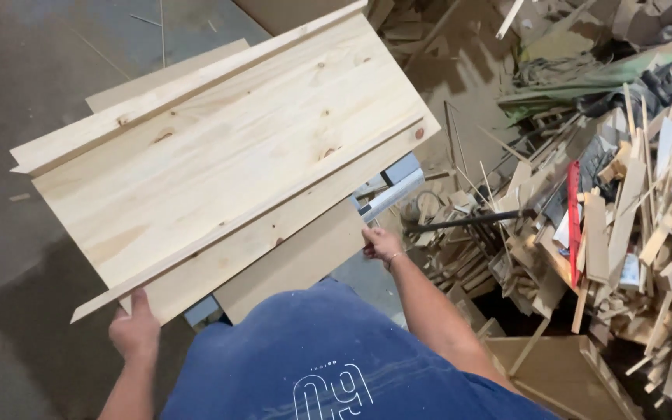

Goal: Adjusting a table saw crosscut sled and organizing large wooden panels in a workshop.

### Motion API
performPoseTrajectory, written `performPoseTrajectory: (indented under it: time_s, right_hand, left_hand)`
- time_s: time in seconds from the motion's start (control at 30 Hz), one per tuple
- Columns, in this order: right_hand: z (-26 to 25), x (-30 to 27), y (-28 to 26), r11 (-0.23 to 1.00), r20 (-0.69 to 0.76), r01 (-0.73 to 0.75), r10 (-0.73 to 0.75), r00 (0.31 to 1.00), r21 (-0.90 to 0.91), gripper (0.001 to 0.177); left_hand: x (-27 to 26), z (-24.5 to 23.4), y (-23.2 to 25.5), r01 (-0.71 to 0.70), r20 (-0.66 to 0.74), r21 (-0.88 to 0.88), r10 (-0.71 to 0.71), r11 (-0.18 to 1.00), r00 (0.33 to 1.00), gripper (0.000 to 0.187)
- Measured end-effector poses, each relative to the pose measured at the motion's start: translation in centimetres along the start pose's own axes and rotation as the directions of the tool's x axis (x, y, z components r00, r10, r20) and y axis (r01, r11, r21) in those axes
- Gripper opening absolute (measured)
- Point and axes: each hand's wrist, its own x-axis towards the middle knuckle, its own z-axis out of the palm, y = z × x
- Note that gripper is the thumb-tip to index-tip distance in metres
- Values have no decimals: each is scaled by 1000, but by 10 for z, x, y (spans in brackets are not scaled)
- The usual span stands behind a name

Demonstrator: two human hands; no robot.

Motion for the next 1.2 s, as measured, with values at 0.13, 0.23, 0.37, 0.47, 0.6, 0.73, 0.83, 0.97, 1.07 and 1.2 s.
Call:
performPoseTrajectory:
  time_s: [0.13,0.23,0.37,0.47,0.6,0.73,0.83,0.97,1.07,1.2]
  right_hand:
    - [-13,22,2,1000,37,-28,27,999,9,33]
    - [-24,31,-10,985,100,-50,67,993,-164,31]
    - [-40,6,-61,900,235,38,72,969,-433,42]
    - [-39,-13,-105,420,116,152,-110,987,-895,60]
    - [-18,10,-139,257,253,517,-646,720,-816,31]
    - [27,58,-167,-252,595,671,-724,347,-698,67]
    - [60,92,-166,-337,710,730,-646,281,-594,46]
    - [58,108,-149,-468,720,829,-684,-118,-308,15]
    - [31,102,-124,-365,822,892,-569,14,-267,10]
    - [-11,126,-81,-427,755,845,-654,-43,-321,27]
  left_hand:
    - [20,-1,-22,30,-33,21,-29,999,999,76]
    - [48,0,-53,-15,-2,75,16,997,1000,76]
    - [11,-10,-29,135,95,-125,-124,983,988,57]
    - [-10,-15,-26,206,108,-92,-196,974,975,53]
    - [-33,-2,-39,83,-16,70,-82,994,996,49]
    - [-56,6,-14,55,-99,126,-43,990,994,56]
    - [-65,17,-14,-30,-251,146,66,989,966,79]
    - [-121,0,33,-185,-461,416,382,890,801,91]
    - [-131,5,38,-382,-265,676,691,630,672,99]
    - [-145,34,37,-571,-97,722,874,391,476,82]
